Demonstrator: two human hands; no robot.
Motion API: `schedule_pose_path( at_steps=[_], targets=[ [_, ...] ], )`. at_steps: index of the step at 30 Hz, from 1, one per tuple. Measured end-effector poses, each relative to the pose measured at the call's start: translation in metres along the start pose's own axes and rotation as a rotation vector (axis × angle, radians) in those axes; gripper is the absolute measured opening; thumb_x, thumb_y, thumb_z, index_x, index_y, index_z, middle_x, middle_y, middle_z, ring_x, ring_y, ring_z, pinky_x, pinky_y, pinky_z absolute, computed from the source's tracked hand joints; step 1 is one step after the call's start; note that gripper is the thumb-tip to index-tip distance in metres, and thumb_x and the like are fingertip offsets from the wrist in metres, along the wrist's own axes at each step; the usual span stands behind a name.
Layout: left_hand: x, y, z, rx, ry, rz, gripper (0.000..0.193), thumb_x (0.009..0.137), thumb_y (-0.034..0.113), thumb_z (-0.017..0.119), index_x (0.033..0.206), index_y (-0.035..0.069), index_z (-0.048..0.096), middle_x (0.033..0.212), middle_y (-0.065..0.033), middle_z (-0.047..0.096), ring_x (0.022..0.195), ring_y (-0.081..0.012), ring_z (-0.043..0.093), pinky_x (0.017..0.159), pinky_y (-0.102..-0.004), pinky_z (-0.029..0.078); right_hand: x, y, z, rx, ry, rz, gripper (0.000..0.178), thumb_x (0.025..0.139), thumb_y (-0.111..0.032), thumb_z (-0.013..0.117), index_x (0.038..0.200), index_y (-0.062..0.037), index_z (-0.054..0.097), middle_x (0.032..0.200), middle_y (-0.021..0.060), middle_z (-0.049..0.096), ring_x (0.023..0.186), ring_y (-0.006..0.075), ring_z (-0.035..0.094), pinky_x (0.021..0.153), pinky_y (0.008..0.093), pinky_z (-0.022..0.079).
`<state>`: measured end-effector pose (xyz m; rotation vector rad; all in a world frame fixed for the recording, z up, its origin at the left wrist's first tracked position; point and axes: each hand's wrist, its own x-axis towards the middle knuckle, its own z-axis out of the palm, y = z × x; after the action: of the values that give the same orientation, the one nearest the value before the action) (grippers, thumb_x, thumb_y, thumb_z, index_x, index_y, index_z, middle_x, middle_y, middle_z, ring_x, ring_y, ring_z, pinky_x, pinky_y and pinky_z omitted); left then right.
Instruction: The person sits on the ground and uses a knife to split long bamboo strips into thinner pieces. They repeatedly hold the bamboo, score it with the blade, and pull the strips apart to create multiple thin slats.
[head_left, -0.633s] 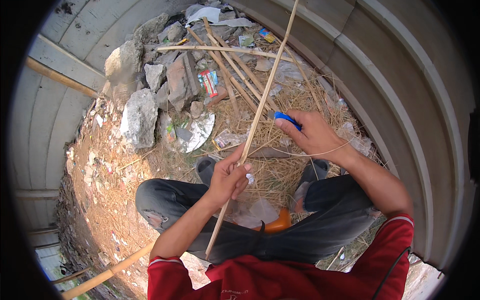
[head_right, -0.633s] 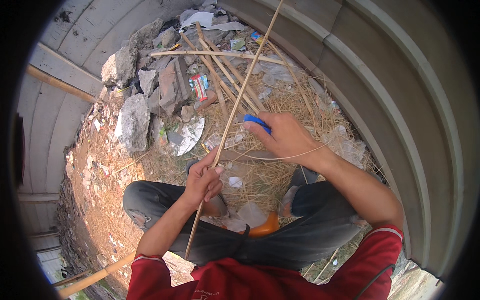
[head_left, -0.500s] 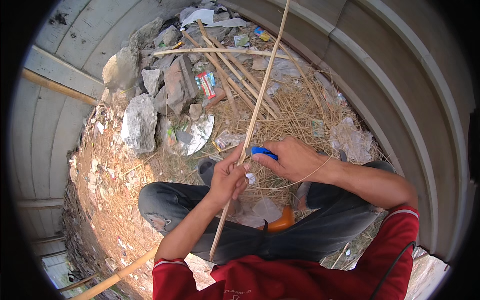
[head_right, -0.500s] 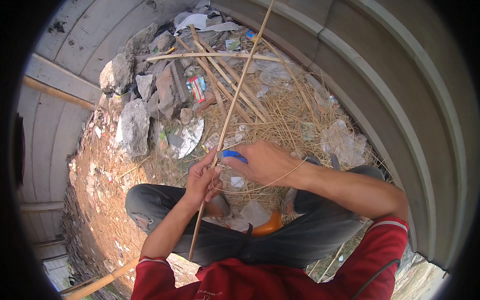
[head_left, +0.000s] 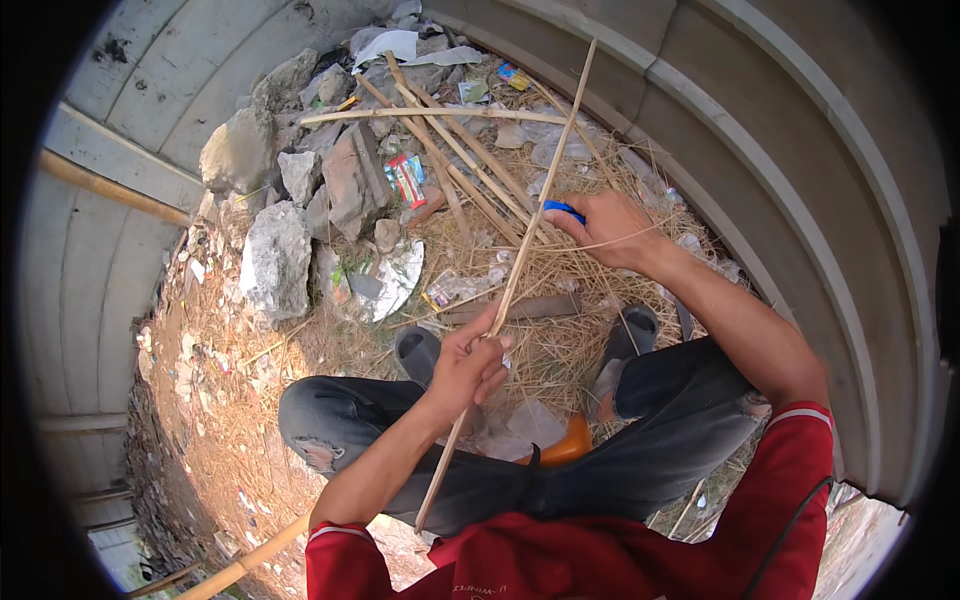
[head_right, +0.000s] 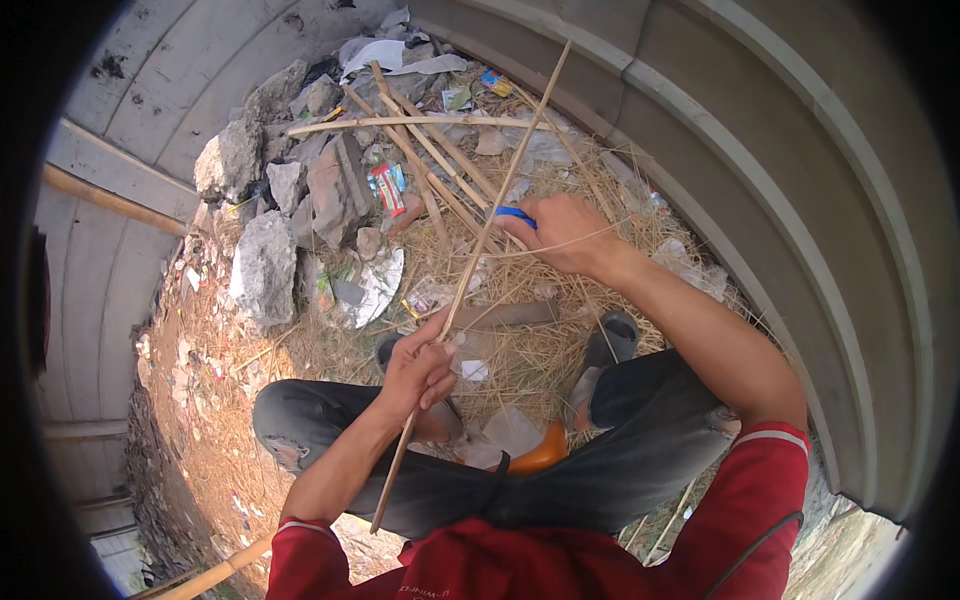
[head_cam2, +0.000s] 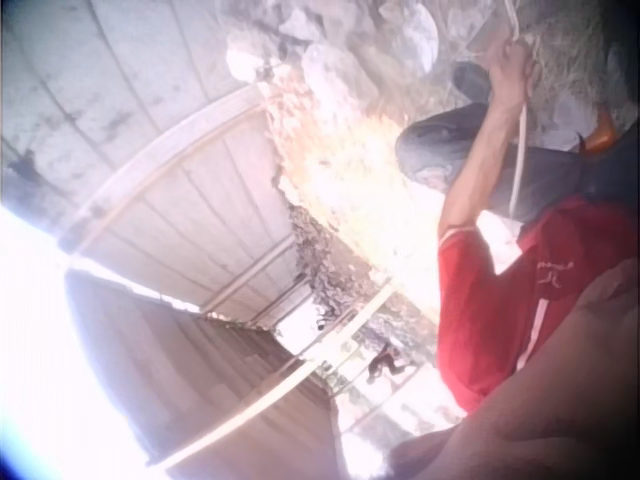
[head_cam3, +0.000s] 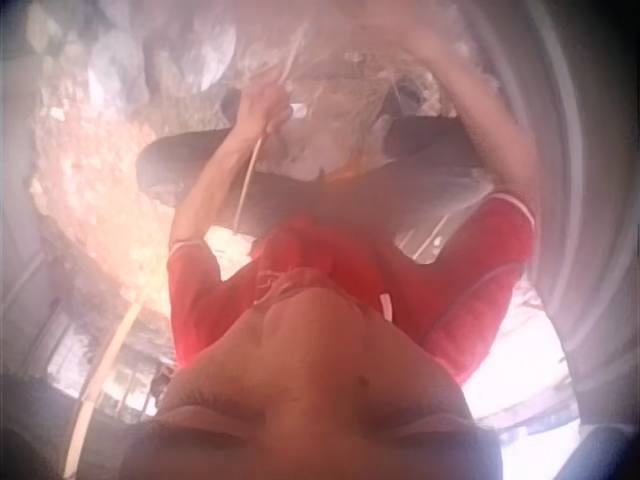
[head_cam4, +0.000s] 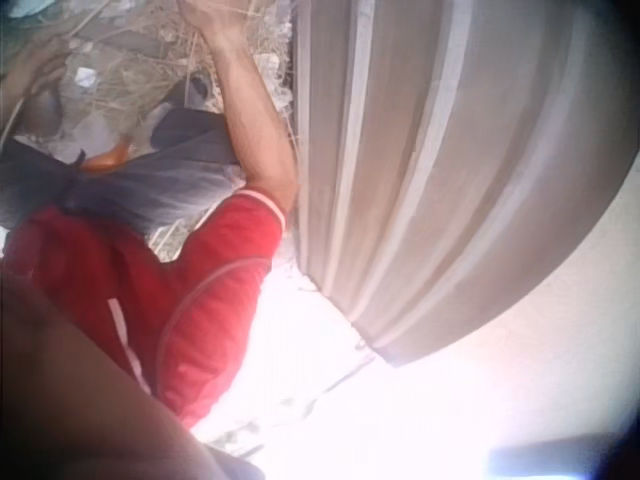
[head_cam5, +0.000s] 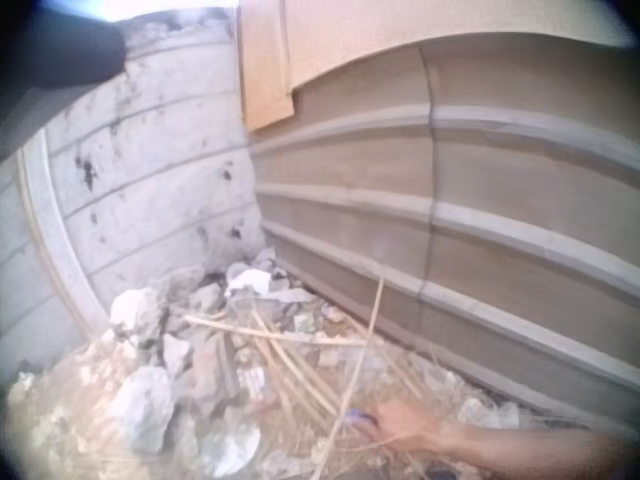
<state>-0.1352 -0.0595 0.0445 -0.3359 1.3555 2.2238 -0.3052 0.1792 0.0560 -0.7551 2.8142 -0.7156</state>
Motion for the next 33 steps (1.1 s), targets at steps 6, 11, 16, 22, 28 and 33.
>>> schedule_pose_path(
  at_steps=[6, 11, 16, 22, 28, 33],
  targets=[
    [-0.021, -0.014, -0.011, 0.028, -0.102, -0.043, 0.061, 0.101, 0.006, 0.055, 0.158, 0.008, 0.033, 0.053, 0.0056, 0.036, 0.038, -0.0059, 0.035, 0.039, -0.0240, 0.029, 0.019, 0.054, -0.030, -0.081, 0.157, 0.238, 0.062, 0.102, -0.055, 0.047, 0.091, 0.0010, 0.071, 0.080, 0.0264, 0.068, 0.081, 0.0469, 0.066, 0.076, 0.0536, 0.051],
    [-0.016, -0.022, -0.014, 0.067, -0.154, -0.034, 0.061, 0.102, 0.003, 0.052, 0.158, 0.008, 0.031, 0.050, 0.0047, 0.036, 0.036, -0.0058, 0.034, 0.038, -0.0239, 0.029, 0.021, 0.080, -0.026, -0.160, 0.305, 0.305, 0.063, 0.101, -0.057, 0.049, 0.091, 0.0010, 0.071, 0.078, 0.0253, 0.068, 0.079, 0.0467, 0.065, 0.074, 0.0539, 0.050],
    [-0.030, -0.033, -0.034, 0.034, -0.186, -0.053, 0.060, 0.103, 0.004, 0.051, 0.159, 0.008, 0.030, 0.049, 0.0046, 0.037, 0.036, -0.0060, 0.034, 0.039, -0.0237, 0.029, 0.014, 0.079, -0.019, -0.113, 0.284, 0.220, 0.059, 0.096, -0.057, 0.055, 0.087, -0.0019, 0.073, 0.076, 0.0242, 0.067, 0.077, 0.0444, 0.065, 0.072, 0.0526, 0.050],
    [-0.026, -0.035, -0.032, -0.013, -0.171, -0.075, 0.059, 0.103, 0.005, 0.051, 0.158, 0.010, 0.031, 0.049, 0.0042, 0.036, 0.036, -0.0065, 0.033, 0.040, -0.0239, 0.029, 0.018, 0.070, -0.023, -0.153, 0.350, 0.227, 0.055, 0.094, -0.057, 0.059, 0.085, -0.0047, 0.075, 0.071, 0.0221, 0.066, 0.073, 0.0424, 0.065, 0.069, 0.0510, 0.051],
    [-0.025, -0.034, -0.030, -0.056, -0.132, -0.119, 0.059, 0.103, 0.007, 0.053, 0.158, 0.011, 0.033, 0.050, 0.0046, 0.036, 0.036, -0.0067, 0.033, 0.039, -0.0248, 0.029, 0.019, 0.074, -0.019, -0.153, 0.395, 0.216, 0.056, 0.094, -0.056, 0.060, 0.084, -0.0028, 0.074, 0.065, 0.0197, 0.064, 0.067, 0.0394, 0.065, 0.066, 0.0498, 0.050],
    [-0.026, -0.027, -0.029, -0.144, -0.153, -0.188, 0.060, 0.102, 0.006, 0.055, 0.158, 0.012, 0.034, 0.051, 0.0047, 0.036, 0.036, -0.0067, 0.033, 0.039, -0.0249, 0.030, 0.027, 0.114, -0.020, 0.281, 0.074, 0.284, 0.054, 0.093, -0.052, 0.065, 0.065, -0.0053, 0.061, 0.052, 0.0033, 0.046, 0.049, 0.0215, 0.048, 0.052, 0.0407, 0.041]
  ],
)
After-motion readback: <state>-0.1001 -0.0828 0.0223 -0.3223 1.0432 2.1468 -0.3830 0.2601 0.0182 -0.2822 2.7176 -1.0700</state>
